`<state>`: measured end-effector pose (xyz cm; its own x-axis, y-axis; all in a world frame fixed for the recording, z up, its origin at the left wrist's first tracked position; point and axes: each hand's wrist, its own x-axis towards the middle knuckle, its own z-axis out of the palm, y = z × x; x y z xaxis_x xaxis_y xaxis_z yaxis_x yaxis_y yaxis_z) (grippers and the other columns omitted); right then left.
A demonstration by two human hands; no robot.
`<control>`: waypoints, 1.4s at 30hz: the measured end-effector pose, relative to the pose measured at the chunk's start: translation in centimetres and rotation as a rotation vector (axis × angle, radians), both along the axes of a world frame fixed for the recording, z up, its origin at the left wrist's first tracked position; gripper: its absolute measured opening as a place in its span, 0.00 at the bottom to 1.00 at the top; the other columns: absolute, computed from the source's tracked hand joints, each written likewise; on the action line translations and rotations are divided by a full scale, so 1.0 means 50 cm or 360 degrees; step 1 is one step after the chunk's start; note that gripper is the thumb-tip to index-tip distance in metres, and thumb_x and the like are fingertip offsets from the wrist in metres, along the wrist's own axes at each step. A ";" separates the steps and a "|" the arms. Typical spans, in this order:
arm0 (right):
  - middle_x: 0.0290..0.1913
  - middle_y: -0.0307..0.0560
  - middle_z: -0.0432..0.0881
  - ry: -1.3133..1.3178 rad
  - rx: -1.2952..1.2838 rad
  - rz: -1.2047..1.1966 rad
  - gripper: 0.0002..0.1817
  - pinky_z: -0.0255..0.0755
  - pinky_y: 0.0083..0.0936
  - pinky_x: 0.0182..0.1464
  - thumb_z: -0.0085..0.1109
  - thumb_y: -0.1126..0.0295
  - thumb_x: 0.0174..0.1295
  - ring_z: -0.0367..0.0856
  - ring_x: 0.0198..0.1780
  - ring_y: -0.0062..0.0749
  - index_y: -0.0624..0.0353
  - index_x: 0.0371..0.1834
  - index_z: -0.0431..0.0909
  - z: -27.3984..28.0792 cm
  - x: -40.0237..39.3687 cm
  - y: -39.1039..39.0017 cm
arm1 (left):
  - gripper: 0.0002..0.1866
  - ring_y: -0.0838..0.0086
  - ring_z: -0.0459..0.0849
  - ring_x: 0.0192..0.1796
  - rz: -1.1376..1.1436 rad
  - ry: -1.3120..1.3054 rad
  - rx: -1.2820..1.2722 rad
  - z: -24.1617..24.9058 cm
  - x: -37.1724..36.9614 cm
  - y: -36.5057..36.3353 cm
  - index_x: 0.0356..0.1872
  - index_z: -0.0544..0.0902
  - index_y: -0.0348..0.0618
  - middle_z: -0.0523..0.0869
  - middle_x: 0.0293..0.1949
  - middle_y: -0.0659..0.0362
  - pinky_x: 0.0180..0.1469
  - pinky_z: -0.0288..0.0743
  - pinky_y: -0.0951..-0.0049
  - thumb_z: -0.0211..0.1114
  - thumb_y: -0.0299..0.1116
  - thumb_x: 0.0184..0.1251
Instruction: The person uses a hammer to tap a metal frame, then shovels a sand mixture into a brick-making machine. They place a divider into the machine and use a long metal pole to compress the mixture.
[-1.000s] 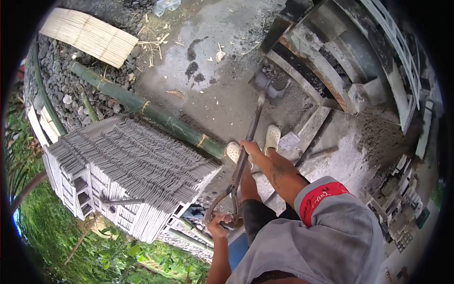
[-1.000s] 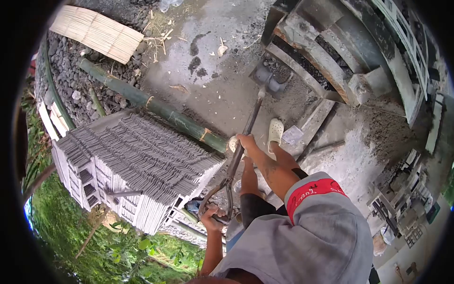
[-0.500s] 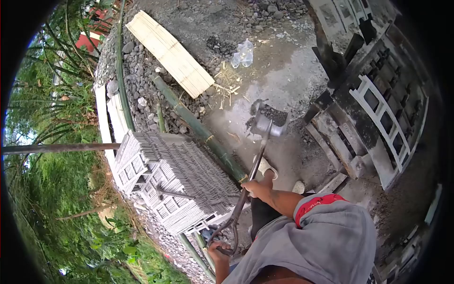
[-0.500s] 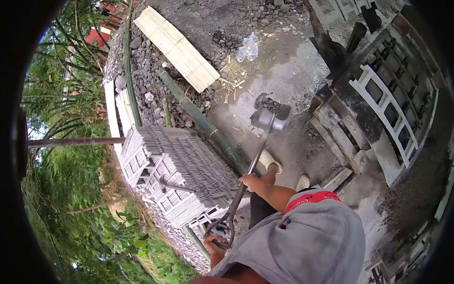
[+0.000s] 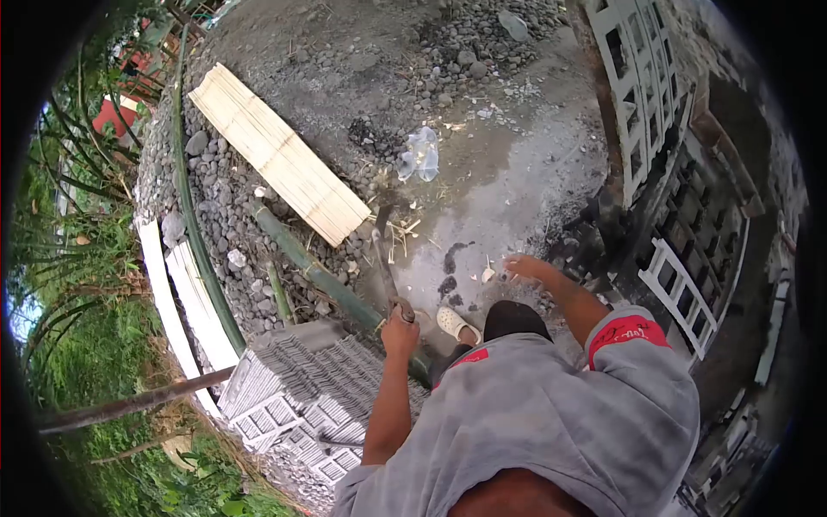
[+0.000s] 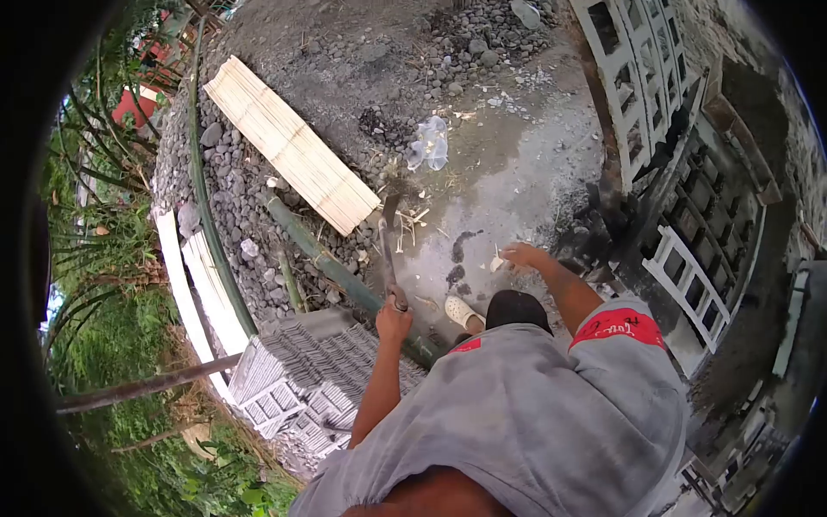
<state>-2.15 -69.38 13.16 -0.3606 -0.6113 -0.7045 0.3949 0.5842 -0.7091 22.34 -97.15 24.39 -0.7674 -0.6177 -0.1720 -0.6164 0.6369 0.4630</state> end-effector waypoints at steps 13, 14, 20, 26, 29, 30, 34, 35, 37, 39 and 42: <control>0.39 0.48 0.81 -0.0556 0.0787 -0.1089 0.17 0.76 0.40 0.37 0.51 0.57 0.58 0.81 0.38 0.37 0.54 0.45 0.75 -0.156 -0.008 0.140 | 0.16 0.57 0.82 0.31 -0.0612 -0.0299 0.0257 0.224 -0.790 -0.333 0.24 0.82 0.35 0.83 0.28 0.45 0.35 0.74 0.62 0.69 0.40 0.39; 0.40 0.49 0.81 -0.0561 0.0811 -0.1210 0.18 0.75 0.38 0.37 0.51 0.57 0.57 0.81 0.39 0.36 0.56 0.45 0.77 -0.144 0.004 0.114 | 0.18 0.59 0.83 0.28 -0.1074 -0.0251 0.0098 0.272 -0.831 -0.322 0.24 0.81 0.34 0.83 0.25 0.47 0.33 0.74 0.63 0.70 0.41 0.39; 0.37 0.47 0.81 0.0574 0.0591 -0.1337 0.19 0.75 0.32 0.35 0.51 0.61 0.58 0.80 0.38 0.32 0.62 0.48 0.74 0.011 -0.309 0.009 | 0.23 0.56 0.82 0.33 -0.1356 -0.0337 0.0530 0.347 -1.082 -0.201 0.32 0.78 0.33 0.82 0.27 0.46 0.37 0.73 0.64 0.69 0.43 0.41; 0.31 0.43 0.80 0.0568 0.0762 -0.1976 0.14 0.71 0.23 0.32 0.49 0.65 0.60 0.77 0.29 0.23 0.63 0.44 0.74 0.047 -0.455 0.016 | 0.17 0.75 0.74 0.22 -0.1864 -0.0252 0.0705 0.293 -1.313 -0.119 0.28 0.75 0.36 0.78 0.21 0.58 0.27 0.68 0.72 0.71 0.38 0.44; 0.31 0.43 0.80 0.0389 0.0815 -0.2234 0.16 0.72 0.24 0.34 0.49 0.61 0.61 0.78 0.31 0.26 0.62 0.43 0.75 0.091 -0.456 -0.017 | 0.16 0.70 0.76 0.25 -0.2020 -0.0314 0.0811 0.294 -1.431 -0.095 0.29 0.75 0.36 0.78 0.22 0.56 0.30 0.69 0.70 0.70 0.35 0.44; 0.31 0.44 0.80 0.0308 0.0741 -0.2437 0.18 0.73 0.26 0.37 0.49 0.59 0.59 0.79 0.33 0.27 0.62 0.42 0.76 0.108 -0.461 -0.036 | 0.16 0.63 0.78 0.28 -0.2103 -0.0326 0.0769 0.301 -1.475 -0.088 0.30 0.74 0.36 0.78 0.23 0.53 0.34 0.70 0.67 0.69 0.35 0.45; 0.33 0.42 0.81 0.0075 0.0795 -0.2322 0.17 0.72 0.22 0.31 0.48 0.57 0.64 0.78 0.29 0.24 0.58 0.47 0.74 0.102 -0.490 -0.078 | 0.17 0.56 0.80 0.31 -0.2416 -0.0343 0.0887 0.345 -1.594 -0.024 0.31 0.73 0.35 0.80 0.25 0.48 0.36 0.71 0.63 0.68 0.35 0.45; 0.34 0.43 0.81 0.0077 0.0730 -0.2414 0.19 0.72 0.22 0.32 0.49 0.55 0.63 0.79 0.30 0.25 0.58 0.47 0.74 0.107 -0.521 -0.086 | 0.17 0.52 0.80 0.32 -0.2482 -0.0455 0.0901 0.358 -1.618 -0.005 0.31 0.72 0.35 0.80 0.26 0.45 0.36 0.71 0.61 0.68 0.34 0.46; 0.36 0.45 0.81 0.0015 0.0542 -0.2606 0.22 0.73 0.24 0.36 0.49 0.51 0.62 0.79 0.34 0.27 0.60 0.47 0.74 0.114 -0.606 -0.088 | 0.17 0.51 0.80 0.31 -0.2595 -0.0395 0.1005 0.349 -1.658 0.028 0.32 0.72 0.35 0.80 0.26 0.45 0.35 0.71 0.60 0.68 0.34 0.46; 0.39 0.49 0.80 -0.0159 0.0348 -0.2782 0.27 0.72 0.28 0.43 0.48 0.46 0.61 0.79 0.39 0.31 0.61 0.49 0.73 0.138 -0.720 -0.090 | 0.16 0.51 0.80 0.30 -0.2700 -0.0491 0.1077 0.355 -1.696 0.066 0.32 0.72 0.35 0.80 0.26 0.45 0.33 0.72 0.61 0.67 0.34 0.46; 0.39 0.49 0.78 -0.0578 -0.0013 -0.2990 0.32 0.69 0.37 0.50 0.45 0.41 0.60 0.77 0.44 0.39 0.62 0.50 0.69 0.134 -0.909 -0.095 | 0.19 0.72 0.76 0.24 -0.2575 -0.0654 0.1273 0.302 -1.733 0.121 0.33 0.75 0.36 0.78 0.22 0.54 0.30 0.69 0.71 0.70 0.38 0.45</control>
